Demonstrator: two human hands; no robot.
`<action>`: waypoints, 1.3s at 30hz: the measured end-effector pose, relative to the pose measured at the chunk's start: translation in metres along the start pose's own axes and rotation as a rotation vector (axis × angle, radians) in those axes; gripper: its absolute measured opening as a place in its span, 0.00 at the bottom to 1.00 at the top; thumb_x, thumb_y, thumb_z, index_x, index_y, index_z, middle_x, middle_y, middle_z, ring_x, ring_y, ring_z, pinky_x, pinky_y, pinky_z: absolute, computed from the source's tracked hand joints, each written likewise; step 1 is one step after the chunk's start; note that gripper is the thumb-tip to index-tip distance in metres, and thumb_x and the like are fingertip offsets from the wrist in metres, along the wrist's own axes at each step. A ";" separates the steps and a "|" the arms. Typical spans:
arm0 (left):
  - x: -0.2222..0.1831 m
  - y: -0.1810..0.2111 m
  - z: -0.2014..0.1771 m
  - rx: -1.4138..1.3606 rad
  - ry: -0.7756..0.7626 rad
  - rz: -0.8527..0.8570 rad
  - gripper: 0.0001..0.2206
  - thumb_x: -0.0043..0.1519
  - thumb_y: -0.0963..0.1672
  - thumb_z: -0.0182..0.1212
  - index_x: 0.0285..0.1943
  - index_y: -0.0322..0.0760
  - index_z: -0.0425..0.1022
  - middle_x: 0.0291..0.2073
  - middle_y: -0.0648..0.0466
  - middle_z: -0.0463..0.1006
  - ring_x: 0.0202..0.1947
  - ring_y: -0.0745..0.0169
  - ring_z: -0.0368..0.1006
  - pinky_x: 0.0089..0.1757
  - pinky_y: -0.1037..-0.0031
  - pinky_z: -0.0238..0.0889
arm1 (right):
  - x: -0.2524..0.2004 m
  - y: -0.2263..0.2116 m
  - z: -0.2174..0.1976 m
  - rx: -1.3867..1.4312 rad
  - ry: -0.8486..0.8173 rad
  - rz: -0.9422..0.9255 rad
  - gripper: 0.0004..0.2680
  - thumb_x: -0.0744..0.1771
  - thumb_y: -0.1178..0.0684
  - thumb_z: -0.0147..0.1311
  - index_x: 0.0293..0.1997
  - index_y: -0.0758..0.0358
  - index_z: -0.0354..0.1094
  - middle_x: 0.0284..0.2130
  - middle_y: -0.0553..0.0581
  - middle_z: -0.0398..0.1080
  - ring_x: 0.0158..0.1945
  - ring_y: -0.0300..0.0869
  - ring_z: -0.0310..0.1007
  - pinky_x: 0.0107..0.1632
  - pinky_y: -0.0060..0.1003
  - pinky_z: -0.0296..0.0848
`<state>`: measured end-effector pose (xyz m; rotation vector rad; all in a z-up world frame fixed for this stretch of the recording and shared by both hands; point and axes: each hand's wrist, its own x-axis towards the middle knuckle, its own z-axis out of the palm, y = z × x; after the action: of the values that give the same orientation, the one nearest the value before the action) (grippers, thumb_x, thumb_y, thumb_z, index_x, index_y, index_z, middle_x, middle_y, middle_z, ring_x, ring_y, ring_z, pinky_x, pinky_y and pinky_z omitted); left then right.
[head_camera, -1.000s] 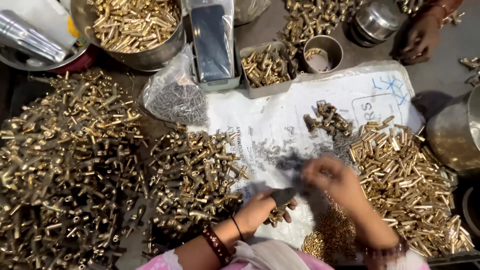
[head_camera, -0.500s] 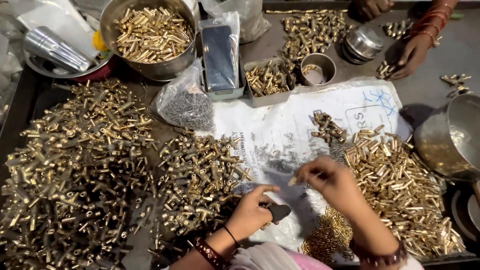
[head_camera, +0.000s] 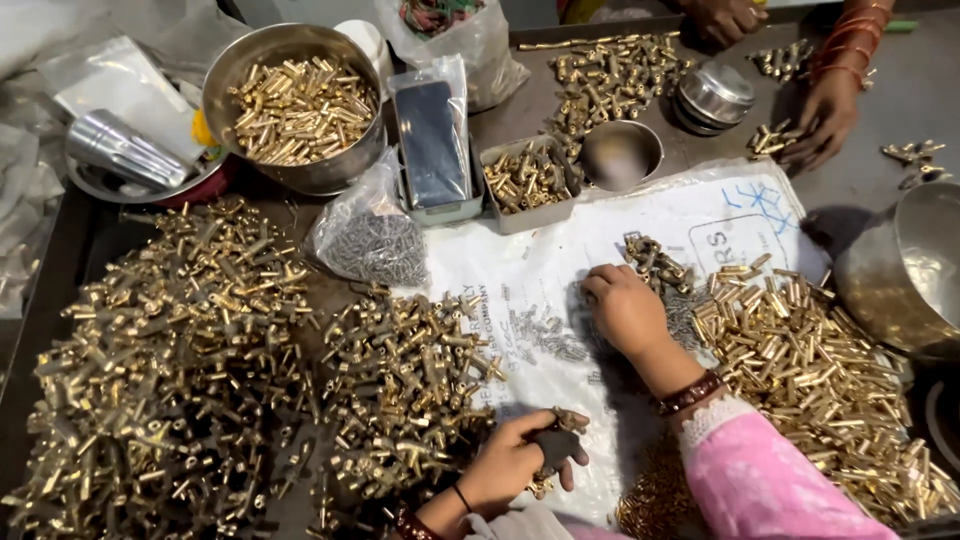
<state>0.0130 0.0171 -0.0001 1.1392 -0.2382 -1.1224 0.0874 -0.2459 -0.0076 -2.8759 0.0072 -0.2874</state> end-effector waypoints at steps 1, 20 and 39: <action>0.000 0.003 -0.003 0.000 0.000 -0.007 0.13 0.66 0.41 0.59 0.59 0.32 0.76 0.35 0.56 0.82 0.30 0.73 0.77 0.31 0.83 0.64 | 0.000 -0.002 0.002 0.004 -0.004 0.005 0.10 0.62 0.58 0.57 0.45 0.58 0.77 0.48 0.52 0.75 0.51 0.50 0.72 0.51 0.43 0.74; 0.005 -0.001 0.016 0.085 0.085 0.131 0.16 0.58 0.37 0.60 0.55 0.36 0.80 0.33 0.61 0.81 0.30 0.78 0.73 0.31 0.83 0.64 | -0.143 -0.076 -0.076 0.982 0.049 0.240 0.05 0.61 0.60 0.67 0.36 0.64 0.78 0.38 0.56 0.80 0.47 0.44 0.80 0.52 0.38 0.75; 0.007 0.003 0.021 0.132 -0.115 -0.045 0.20 0.58 0.37 0.57 0.60 0.40 0.78 0.37 0.65 0.79 0.33 0.80 0.69 0.33 0.86 0.62 | -0.134 0.125 -0.058 -0.125 0.172 0.484 0.10 0.65 0.50 0.62 0.49 0.58 0.77 0.52 0.59 0.74 0.55 0.51 0.70 0.56 0.47 0.73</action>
<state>0.0041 -0.0015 0.0097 1.2018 -0.3825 -1.2282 -0.0525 -0.3773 -0.0096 -2.8406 0.7616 -0.4441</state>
